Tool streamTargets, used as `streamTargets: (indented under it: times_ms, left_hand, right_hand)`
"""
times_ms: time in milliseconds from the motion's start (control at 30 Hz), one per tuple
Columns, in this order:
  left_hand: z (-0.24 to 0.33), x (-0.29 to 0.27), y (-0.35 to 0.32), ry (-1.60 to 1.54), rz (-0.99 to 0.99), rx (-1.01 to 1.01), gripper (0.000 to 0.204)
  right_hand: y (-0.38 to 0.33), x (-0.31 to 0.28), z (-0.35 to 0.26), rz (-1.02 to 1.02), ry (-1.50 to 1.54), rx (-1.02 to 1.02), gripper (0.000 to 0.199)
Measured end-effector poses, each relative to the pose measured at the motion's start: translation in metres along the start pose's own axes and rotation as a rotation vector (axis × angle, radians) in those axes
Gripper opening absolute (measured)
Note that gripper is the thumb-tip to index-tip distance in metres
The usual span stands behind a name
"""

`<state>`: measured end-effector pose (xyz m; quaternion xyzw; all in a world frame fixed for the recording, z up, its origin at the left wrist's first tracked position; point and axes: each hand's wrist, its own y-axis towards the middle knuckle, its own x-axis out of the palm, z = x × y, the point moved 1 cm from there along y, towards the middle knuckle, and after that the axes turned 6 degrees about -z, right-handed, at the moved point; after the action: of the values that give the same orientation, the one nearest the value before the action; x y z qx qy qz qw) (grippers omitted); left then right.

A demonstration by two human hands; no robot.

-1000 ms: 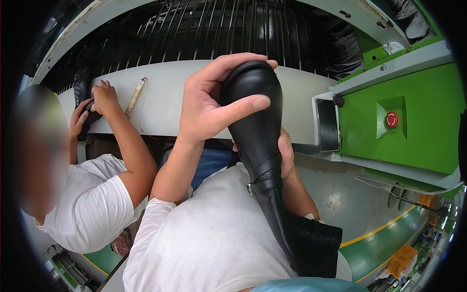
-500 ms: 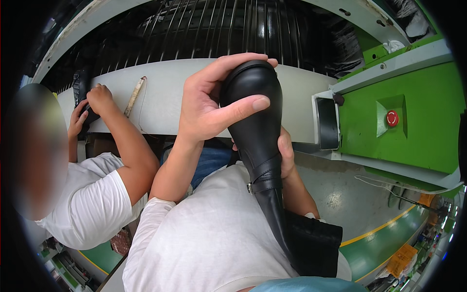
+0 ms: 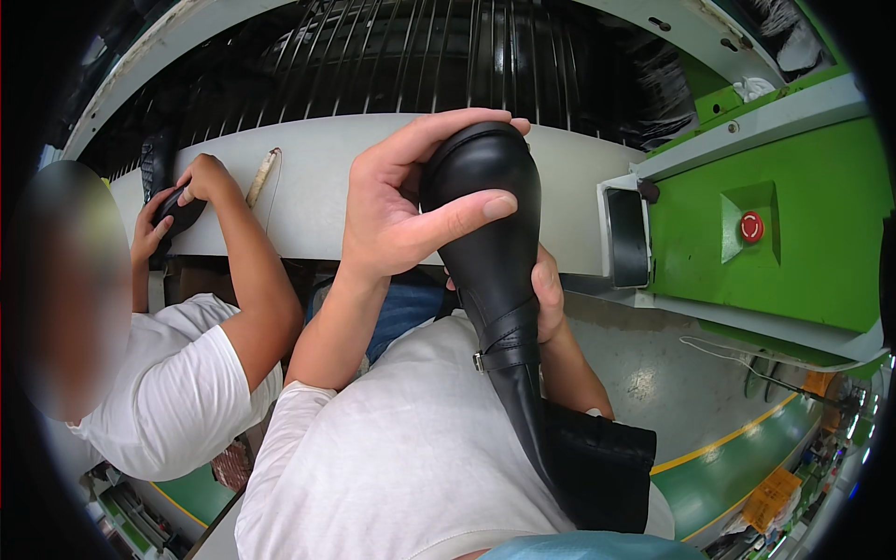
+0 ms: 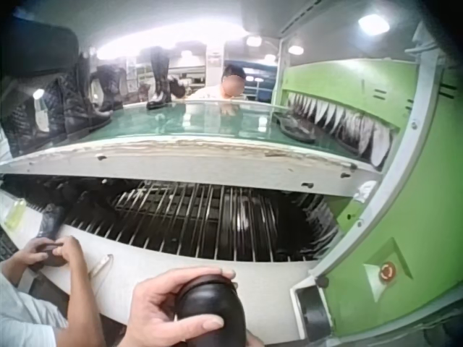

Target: Manually inspect leather boots for quality control on a factory assembly line.

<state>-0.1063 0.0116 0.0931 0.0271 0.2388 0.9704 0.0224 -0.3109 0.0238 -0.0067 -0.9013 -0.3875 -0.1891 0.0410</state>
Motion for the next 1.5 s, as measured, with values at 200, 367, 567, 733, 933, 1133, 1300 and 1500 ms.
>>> streamTargets:
  times_ms: [200, 367, 567, 733, 933, 1133, 1300, 1500]
  left_hand:
    - [-0.001, 0.002, -0.002, 0.018, 0.003, 0.013, 0.059]
    - [0.0, 0.005, -0.004, 0.005, 0.022, 0.01, 0.059]
    - [0.003, 0.007, -0.005, 0.024, 0.03, -0.003, 0.067]
    - [0.004, 0.009, -0.007, -0.028, 0.046, -0.027, 0.075]
    - [0.005, 0.008, -0.01, 0.013, 0.015, -0.005, 0.071]
    - [0.011, 0.01, -0.014, 0.031, 0.004, 0.069, 0.059]
    - [0.013, 0.014, -0.019, -0.004, 0.058, 0.109, 0.059]
    - [0.041, 0.014, -0.019, 0.248, 0.032, 0.027, 0.059]
  right_hand:
    - [-0.001, -0.003, 0.002, 0.0, 0.018, -0.001, 0.104]
    - [0.0, -0.003, 0.002, -0.02, 0.011, -0.005, 0.105]
    - [-0.001, -0.005, 0.003, -0.014, 0.015, -0.002, 0.106]
    - [-0.004, -0.007, 0.006, -0.026, 0.018, 0.0, 0.108]
    - [-0.007, -0.006, 0.005, -0.028, 0.012, 0.005, 0.104]
    - [-0.006, 0.001, -0.011, -0.066, -0.001, 0.028, 0.104]
    - [-0.006, 0.008, -0.015, -0.071, 0.028, 0.007, 0.102]
    - [-0.005, 0.007, -0.024, -0.037, -0.127, -0.042, 0.098]
